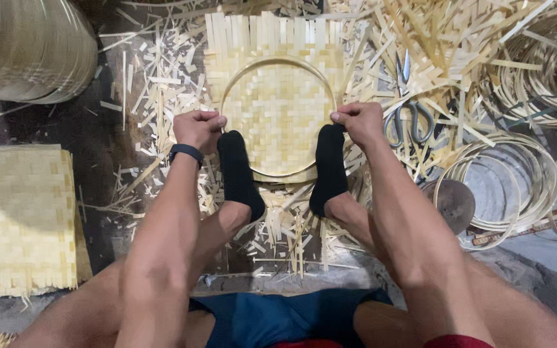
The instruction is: The person assembles a bamboo steamer by inserting a woven mat into a circular frame and trimming the edges with shears.
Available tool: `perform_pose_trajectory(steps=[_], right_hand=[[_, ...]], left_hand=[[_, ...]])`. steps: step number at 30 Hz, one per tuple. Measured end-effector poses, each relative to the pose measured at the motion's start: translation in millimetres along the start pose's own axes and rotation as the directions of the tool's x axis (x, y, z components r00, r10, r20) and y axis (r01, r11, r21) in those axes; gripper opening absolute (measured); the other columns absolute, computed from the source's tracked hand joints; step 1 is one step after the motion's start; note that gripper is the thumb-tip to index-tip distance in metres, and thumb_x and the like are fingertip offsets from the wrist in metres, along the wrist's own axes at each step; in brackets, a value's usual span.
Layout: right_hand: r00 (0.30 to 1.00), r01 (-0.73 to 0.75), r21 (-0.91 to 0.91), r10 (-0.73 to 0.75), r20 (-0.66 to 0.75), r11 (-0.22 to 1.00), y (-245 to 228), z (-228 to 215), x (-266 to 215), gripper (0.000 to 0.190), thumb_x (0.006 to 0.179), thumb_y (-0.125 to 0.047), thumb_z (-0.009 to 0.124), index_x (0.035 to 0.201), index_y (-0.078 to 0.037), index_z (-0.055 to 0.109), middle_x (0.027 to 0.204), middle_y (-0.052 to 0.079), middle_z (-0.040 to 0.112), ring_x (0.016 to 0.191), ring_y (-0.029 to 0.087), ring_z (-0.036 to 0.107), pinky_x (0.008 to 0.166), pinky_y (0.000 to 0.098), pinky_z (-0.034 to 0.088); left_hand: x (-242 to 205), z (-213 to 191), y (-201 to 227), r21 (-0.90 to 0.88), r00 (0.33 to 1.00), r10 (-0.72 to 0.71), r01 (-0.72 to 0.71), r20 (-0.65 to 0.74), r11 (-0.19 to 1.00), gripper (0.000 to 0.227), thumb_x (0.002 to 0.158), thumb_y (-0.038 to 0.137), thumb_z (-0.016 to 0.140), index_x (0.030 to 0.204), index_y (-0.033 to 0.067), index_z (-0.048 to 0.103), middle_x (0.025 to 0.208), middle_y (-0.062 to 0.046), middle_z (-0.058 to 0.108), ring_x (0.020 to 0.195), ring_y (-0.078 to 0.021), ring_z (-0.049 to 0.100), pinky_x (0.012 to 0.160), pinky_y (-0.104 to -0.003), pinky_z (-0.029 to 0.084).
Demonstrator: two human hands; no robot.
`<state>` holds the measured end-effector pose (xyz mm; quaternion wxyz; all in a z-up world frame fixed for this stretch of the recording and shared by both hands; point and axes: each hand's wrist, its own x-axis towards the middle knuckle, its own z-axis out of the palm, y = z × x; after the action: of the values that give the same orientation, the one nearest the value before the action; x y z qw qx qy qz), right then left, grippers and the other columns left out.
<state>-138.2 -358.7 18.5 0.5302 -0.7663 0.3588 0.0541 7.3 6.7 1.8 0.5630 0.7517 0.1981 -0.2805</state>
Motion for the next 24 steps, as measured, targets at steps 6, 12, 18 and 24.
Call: perform_pose_trajectory(steps=[6,12,18,24], right_hand=[[0.852,0.508,-0.449,-0.505,0.137,0.735,-57,51,-70,0.068,0.074,-0.031,0.081,0.128,0.002,0.057,0.135,0.025,0.056,0.130,0.042,0.047,0.114,0.0499,0.038],[0.627,0.736,-0.648,-0.556,0.546,0.193,-55,136,-114,0.079,0.087,-0.052,0.069,0.144,-0.001,0.050,0.150,0.029,0.041,0.146,0.047,0.029,0.118,0.0689,0.012],[0.604,0.725,-0.674,-0.601,0.523,0.142,-22,148,-109,0.070,0.092,-0.049,0.066,0.148,-0.009,0.052,0.153,0.021,0.043,0.149,0.041,0.030,0.121,0.0663,0.018],[0.690,0.668,-0.365,-0.354,0.631,0.649,-87,84,-50,0.045,0.088,-0.038,0.073,0.124,-0.013,0.063,0.128,0.009,0.067,0.127,0.026,0.058,0.115,0.0422,0.047]], left_hand=[[6,39,52,0.638,0.887,0.461,-0.346,-0.015,0.687,0.040,0.070,0.017,0.091,0.107,0.0092,0.079,0.113,-0.013,0.072,0.103,-0.0269,0.067,0.096,-0.039,0.053],[40,109,83,0.490,0.438,0.808,-0.844,0.394,0.219,0.025,0.094,0.034,0.079,0.113,0.0175,0.081,0.120,-0.010,0.068,0.112,-0.0311,0.059,0.096,-0.042,0.050],[49,117,85,0.518,0.734,0.609,-0.661,0.299,0.542,0.019,0.096,0.039,0.074,0.102,0.0235,0.083,0.107,0.001,0.069,0.104,-0.0230,0.062,0.089,-0.039,0.052],[49,116,103,0.459,0.723,0.596,-0.686,0.348,0.565,0.020,0.090,0.036,0.076,0.101,0.0221,0.083,0.107,-0.002,0.066,0.102,-0.0254,0.061,0.086,-0.039,0.052]])
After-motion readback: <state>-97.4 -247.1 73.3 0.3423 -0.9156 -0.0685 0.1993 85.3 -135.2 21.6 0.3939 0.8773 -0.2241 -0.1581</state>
